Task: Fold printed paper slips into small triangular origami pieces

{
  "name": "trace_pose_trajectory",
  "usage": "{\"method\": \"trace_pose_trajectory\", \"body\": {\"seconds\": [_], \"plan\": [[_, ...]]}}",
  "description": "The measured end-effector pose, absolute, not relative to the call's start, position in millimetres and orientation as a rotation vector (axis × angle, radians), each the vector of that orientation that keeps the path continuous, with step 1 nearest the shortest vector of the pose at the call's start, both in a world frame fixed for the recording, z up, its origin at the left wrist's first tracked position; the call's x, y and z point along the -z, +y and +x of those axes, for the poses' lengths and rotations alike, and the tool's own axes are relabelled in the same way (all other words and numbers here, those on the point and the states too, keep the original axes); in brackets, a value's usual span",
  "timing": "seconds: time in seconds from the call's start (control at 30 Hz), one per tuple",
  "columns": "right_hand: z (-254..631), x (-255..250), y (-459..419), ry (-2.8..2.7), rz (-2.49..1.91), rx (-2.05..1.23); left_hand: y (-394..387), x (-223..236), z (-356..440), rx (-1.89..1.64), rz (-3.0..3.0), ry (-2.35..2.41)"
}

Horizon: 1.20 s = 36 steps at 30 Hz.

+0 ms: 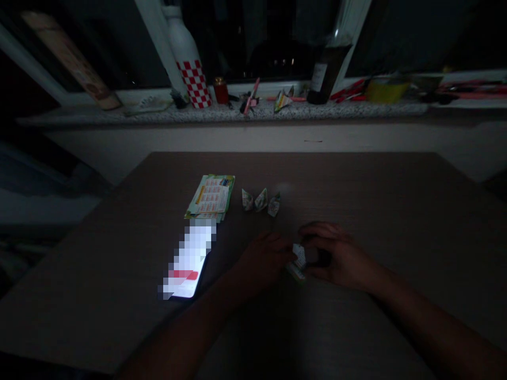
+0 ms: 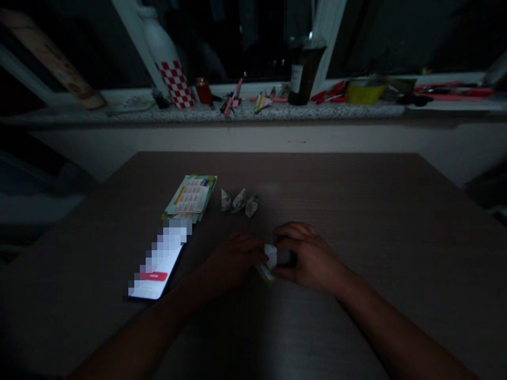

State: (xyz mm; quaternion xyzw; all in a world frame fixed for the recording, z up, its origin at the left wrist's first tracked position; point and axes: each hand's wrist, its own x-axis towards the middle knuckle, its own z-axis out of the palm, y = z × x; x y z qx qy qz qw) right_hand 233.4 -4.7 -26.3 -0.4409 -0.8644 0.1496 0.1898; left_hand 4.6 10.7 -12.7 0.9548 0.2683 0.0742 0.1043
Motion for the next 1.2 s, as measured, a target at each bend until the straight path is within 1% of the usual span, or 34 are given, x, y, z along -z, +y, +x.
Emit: {"method": "trace_pose_trajectory", "body": {"seconds": [0.47, 0.6, 0.87, 1.2], "plan": [[223.2, 28.4, -12.9, -2.383, -1.017, -0.468, 5.9, 7.4, 7.7, -0.24, 2.774, 0.983], [227.5, 37.7, -7.2, -2.213, -1.125, -0.4, 4.6, 8.4, 11.0, -0.24, 2.786, 0.997], [214.3, 41.8, -7.2, -2.133, -1.293, -0.278, -4.4, 9.8, 17.3, -0.167, 2.839, 1.027], [227.5, 48.1, 7.7, -2.073, -1.394, -0.325, -5.0, 2.2, 16.2, -0.085, 2.825, 1.003]]}}
